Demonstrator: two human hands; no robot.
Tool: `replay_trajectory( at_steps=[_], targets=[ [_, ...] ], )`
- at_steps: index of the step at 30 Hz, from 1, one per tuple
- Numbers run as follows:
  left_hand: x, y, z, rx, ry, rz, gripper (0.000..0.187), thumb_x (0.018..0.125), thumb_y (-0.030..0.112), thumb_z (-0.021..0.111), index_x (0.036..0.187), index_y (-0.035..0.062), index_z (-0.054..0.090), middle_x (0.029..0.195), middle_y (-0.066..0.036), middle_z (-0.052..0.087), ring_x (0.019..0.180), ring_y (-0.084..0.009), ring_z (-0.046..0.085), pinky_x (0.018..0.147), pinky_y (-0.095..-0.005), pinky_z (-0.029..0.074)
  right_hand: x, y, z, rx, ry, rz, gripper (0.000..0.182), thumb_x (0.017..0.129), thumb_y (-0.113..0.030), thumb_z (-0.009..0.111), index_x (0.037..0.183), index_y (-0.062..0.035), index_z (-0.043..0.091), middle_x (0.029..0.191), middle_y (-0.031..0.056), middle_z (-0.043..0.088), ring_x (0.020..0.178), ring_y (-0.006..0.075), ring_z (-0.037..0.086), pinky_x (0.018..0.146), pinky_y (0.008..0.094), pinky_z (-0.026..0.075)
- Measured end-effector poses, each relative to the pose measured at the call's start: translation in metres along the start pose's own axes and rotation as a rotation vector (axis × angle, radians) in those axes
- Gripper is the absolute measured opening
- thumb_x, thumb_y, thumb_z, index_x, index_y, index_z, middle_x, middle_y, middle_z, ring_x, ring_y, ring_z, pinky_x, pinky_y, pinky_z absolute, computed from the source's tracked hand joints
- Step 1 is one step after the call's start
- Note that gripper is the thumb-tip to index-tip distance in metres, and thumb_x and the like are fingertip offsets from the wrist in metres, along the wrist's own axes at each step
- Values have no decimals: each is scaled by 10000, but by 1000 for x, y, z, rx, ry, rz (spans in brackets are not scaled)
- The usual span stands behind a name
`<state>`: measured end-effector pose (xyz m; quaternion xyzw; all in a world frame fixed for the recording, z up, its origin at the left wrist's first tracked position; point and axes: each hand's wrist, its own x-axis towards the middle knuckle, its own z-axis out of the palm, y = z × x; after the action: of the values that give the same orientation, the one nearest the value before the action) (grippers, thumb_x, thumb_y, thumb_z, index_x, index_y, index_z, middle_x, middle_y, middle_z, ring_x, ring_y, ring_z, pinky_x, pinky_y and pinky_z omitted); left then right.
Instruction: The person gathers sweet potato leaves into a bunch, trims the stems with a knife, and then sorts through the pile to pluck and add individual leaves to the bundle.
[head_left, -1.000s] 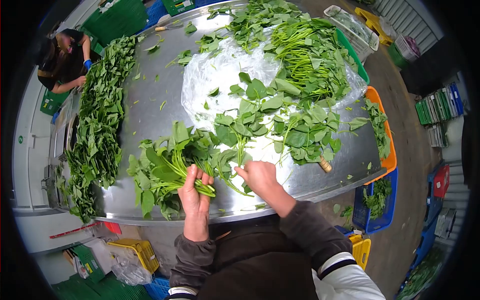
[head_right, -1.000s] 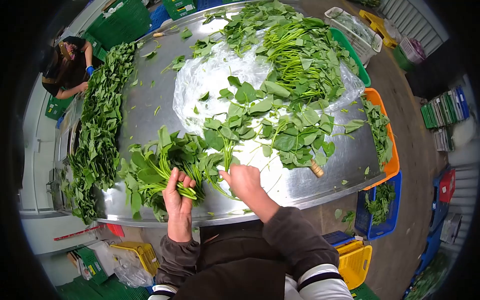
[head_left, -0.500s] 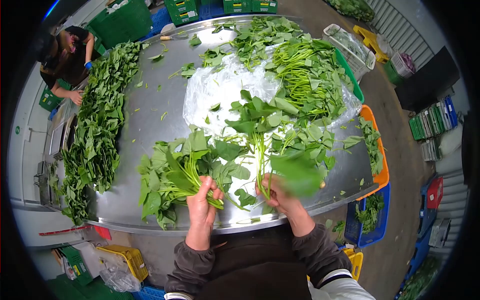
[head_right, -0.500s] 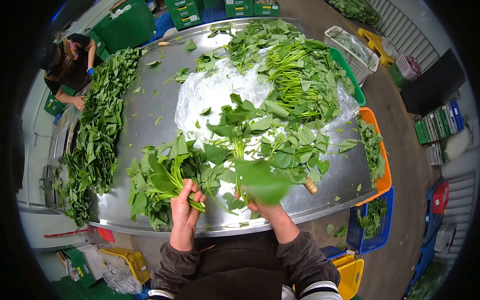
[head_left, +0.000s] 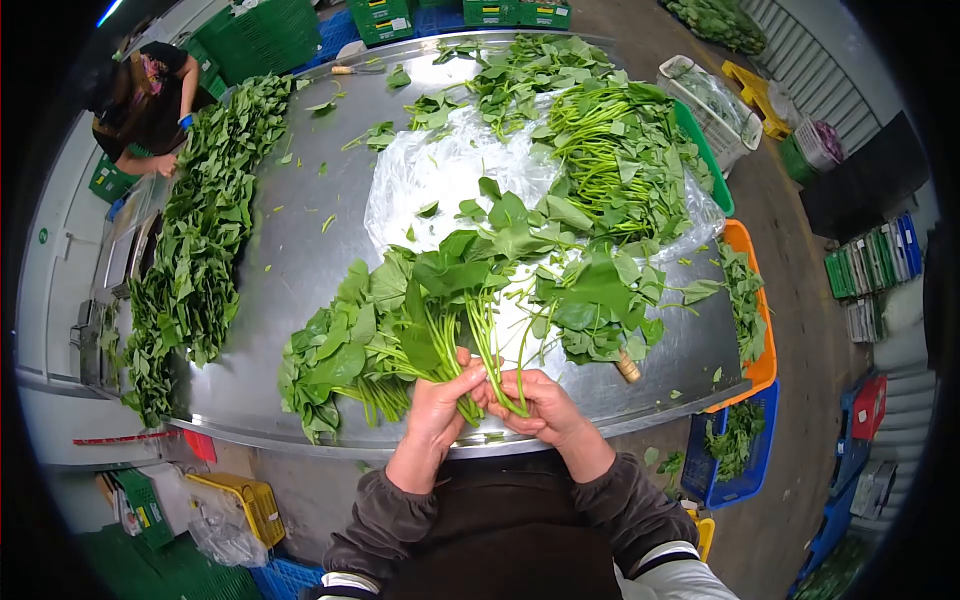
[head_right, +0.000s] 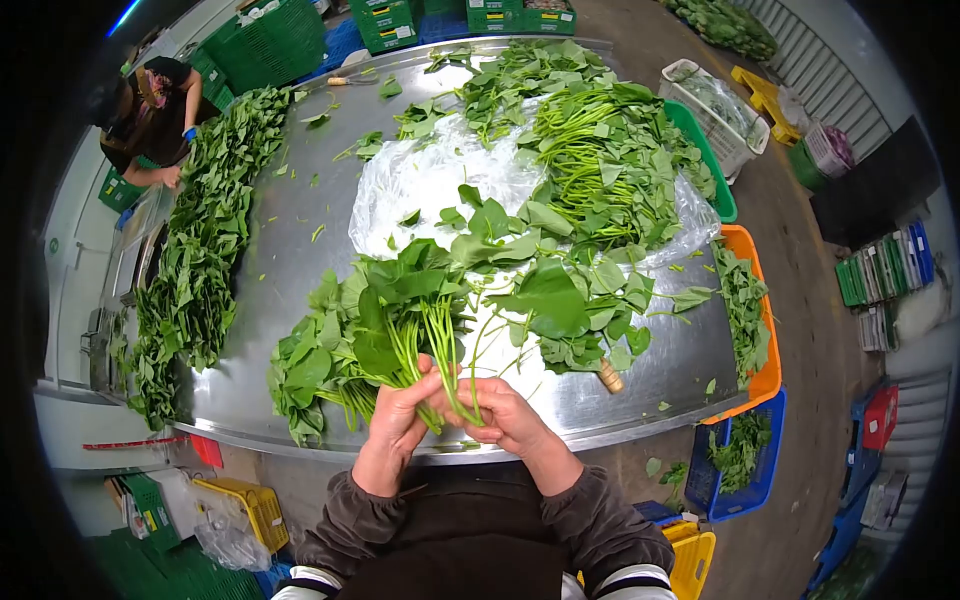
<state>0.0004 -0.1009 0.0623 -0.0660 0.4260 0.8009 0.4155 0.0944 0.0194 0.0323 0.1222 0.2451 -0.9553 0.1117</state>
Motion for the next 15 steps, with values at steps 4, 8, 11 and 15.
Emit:
replay_trajectory(
  at_steps=[4, 8, 11, 15],
  targets=[
    [-4, -3, 3, 8, -79, -53, 201, 761, -17, 622, 861, 54, 463, 707, -55, 528, 554, -116, 487, 515, -235, 413, -6, -6, -5, 16, 1, 75, 349, 893, -221, 436, 984, 101, 535, 649, 96, 514, 338, 37, 322, 305, 151, 242],
    [-5, -5, 2, -10, -60, 33, 249, 724, -58, 637, 852, 52, 454, 704, -55, 522, 545, -121, 483, 485, -240, 403, -13, -22, -7, -404, 168, 36, 413, 912, -306, 408, 970, 75, 556, 539, 56, 516, 362, 58, 407, 357, 178, 326],
    [-5, -9, 5, 75, -2, 139, 270, 708, -82, 640, 837, 54, 446, 703, -55, 521, 542, -121, 482, 481, -241, 403, -15, -39, 7, -593, 205, 31, 291, 876, -238, 517, 934, 39, 588, 538, 19, 545, 417, 51, 442, 415, 180, 353],
    [-7, -16, 13, 33, 167, 231, 309, 703, -93, 641, 858, 64, 425, 705, -65, 522, 537, -124, 478, 479, -246, 384, -6, -28, 10, -647, 376, -179, 163, 829, -120, 587, 895, 29, 605, 619, 12, 570, 468, 28, 447, 426, 174, 338]
  ],
)
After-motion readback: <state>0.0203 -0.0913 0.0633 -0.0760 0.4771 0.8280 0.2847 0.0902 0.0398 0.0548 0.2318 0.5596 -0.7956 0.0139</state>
